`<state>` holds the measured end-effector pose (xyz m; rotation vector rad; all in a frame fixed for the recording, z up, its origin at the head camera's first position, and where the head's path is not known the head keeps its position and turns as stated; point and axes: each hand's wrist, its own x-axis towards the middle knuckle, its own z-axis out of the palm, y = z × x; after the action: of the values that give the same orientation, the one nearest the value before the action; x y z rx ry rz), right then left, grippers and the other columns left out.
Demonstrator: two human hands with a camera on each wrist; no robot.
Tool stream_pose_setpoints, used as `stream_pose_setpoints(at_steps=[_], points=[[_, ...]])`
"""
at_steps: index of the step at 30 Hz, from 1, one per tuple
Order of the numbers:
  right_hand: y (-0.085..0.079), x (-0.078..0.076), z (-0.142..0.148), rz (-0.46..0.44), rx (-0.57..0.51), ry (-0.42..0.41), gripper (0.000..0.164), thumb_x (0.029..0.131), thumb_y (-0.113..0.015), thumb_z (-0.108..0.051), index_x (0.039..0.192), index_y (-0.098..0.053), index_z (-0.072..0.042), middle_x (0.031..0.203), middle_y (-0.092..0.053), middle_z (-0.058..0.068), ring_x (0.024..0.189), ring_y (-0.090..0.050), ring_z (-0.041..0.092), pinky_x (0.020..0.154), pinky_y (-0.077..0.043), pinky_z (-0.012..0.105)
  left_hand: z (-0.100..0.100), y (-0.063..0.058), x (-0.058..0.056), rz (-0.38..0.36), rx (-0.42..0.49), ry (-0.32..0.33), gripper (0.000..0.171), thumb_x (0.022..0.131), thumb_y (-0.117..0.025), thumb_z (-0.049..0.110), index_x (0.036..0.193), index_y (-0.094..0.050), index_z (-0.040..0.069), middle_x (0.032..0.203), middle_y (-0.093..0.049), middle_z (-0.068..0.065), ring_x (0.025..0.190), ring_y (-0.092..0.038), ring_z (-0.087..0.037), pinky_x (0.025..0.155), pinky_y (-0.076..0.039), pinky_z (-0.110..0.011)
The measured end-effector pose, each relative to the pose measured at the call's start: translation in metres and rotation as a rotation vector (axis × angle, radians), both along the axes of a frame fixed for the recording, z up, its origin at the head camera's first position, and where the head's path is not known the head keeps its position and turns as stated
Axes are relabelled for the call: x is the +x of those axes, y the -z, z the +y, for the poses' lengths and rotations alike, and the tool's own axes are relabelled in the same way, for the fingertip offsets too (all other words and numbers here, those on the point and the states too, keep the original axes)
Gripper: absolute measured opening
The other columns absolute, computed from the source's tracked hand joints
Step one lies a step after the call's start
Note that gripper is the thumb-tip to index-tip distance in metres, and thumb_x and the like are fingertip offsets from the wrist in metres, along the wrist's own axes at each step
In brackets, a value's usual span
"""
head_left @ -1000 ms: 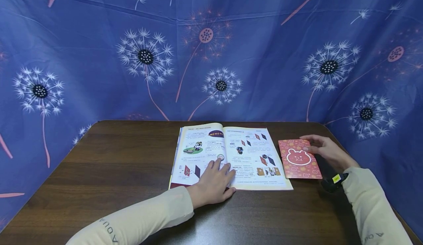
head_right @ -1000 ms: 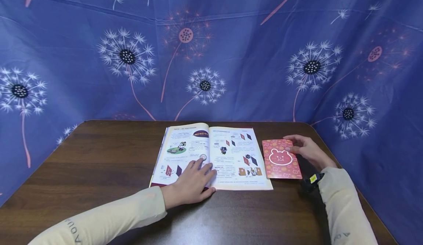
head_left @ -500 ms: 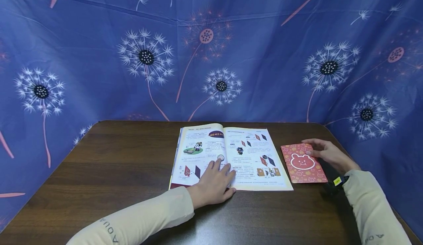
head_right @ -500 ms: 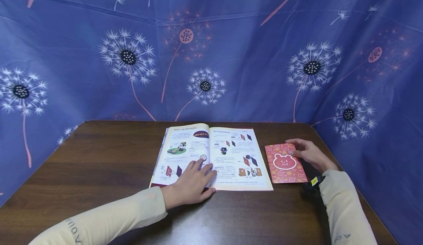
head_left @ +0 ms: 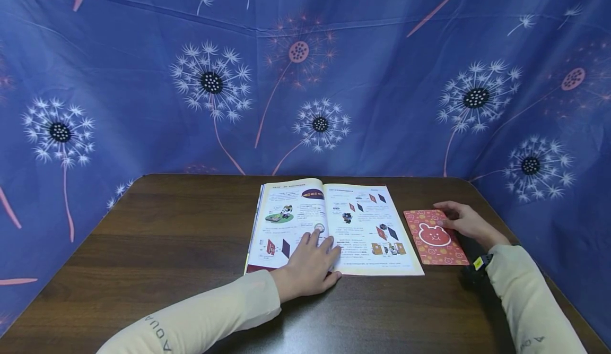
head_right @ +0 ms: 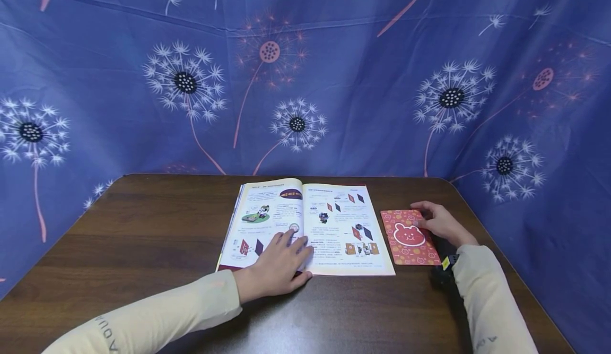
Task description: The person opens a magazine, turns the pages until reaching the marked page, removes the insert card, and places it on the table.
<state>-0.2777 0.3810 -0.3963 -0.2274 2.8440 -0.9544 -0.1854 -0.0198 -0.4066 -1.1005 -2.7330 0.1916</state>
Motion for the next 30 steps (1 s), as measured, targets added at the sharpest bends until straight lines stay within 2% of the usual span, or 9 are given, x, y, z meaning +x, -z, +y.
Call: stream_pose_setpoints(at_steps=[4,9,16,20,24,30], points=[[0.0,-0.001,-0.003,-0.011,0.011,0.004,0.05,0.087,-0.059,-0.015,0.127,-0.042,0.008,0.116,-0.049,0.032,0.095,-0.052,0.035,0.075,-0.046,0.038,0.0,0.0,0.0,-0.005,-0.007,-0.003,0.053,0.089,-0.044,0.052,0.127,-0.048,0.017,0.13,-0.05,-0.008,0.123,-0.042,-0.036,0.098,-0.035,-0.047],[0.001,-0.002,-0.006,0.014,0.023,-0.015,0.046,0.086,-0.058,-0.01,0.125,-0.043,0.01,0.119,-0.047,0.034,0.1,-0.05,0.041,0.081,-0.044,0.049,0.0,0.0,0.001,-0.006,-0.016,-0.011,0.053,0.089,-0.043,0.053,0.128,-0.047,0.017,0.131,-0.05,-0.008,0.125,-0.041,-0.036,0.098,-0.034,-0.047],[0.004,-0.004,-0.006,0.006,0.031,0.003,0.047,0.086,-0.059,-0.013,0.125,-0.043,0.009,0.118,-0.046,0.033,0.101,-0.048,0.042,0.081,-0.042,0.051,-0.001,0.001,0.002,-0.038,-0.011,-0.023,0.053,0.091,-0.04,0.052,0.13,-0.045,0.016,0.136,-0.047,-0.009,0.128,-0.038,-0.037,0.101,-0.034,-0.047],[0.005,-0.004,-0.005,0.002,0.037,0.007,0.048,0.086,-0.059,-0.015,0.125,-0.043,0.009,0.119,-0.046,0.032,0.103,-0.048,0.042,0.081,-0.043,0.05,-0.006,0.0,0.003,-0.041,0.038,-0.014,0.053,0.091,-0.039,0.052,0.129,-0.046,0.016,0.136,-0.047,-0.008,0.129,-0.038,-0.036,0.099,-0.037,-0.045],[0.001,-0.001,-0.005,0.029,0.043,0.003,0.051,0.087,-0.059,-0.02,0.125,-0.042,0.01,0.119,-0.047,0.033,0.102,-0.05,0.042,0.08,-0.045,0.048,-0.013,-0.001,0.003,-0.027,0.106,0.002,0.052,0.092,-0.039,0.051,0.127,-0.049,0.015,0.133,-0.05,-0.007,0.125,-0.044,-0.031,0.094,-0.042,-0.042],[-0.011,0.009,-0.012,0.111,0.044,0.005,0.05,0.088,-0.058,-0.018,0.125,-0.041,0.011,0.119,-0.045,0.034,0.104,-0.048,0.046,0.083,-0.042,0.055,-0.029,-0.009,0.003,-0.049,0.164,-0.019,0.052,0.092,-0.041,0.05,0.129,-0.049,0.015,0.13,-0.053,-0.007,0.117,-0.052,-0.024,0.091,-0.044,-0.041]])
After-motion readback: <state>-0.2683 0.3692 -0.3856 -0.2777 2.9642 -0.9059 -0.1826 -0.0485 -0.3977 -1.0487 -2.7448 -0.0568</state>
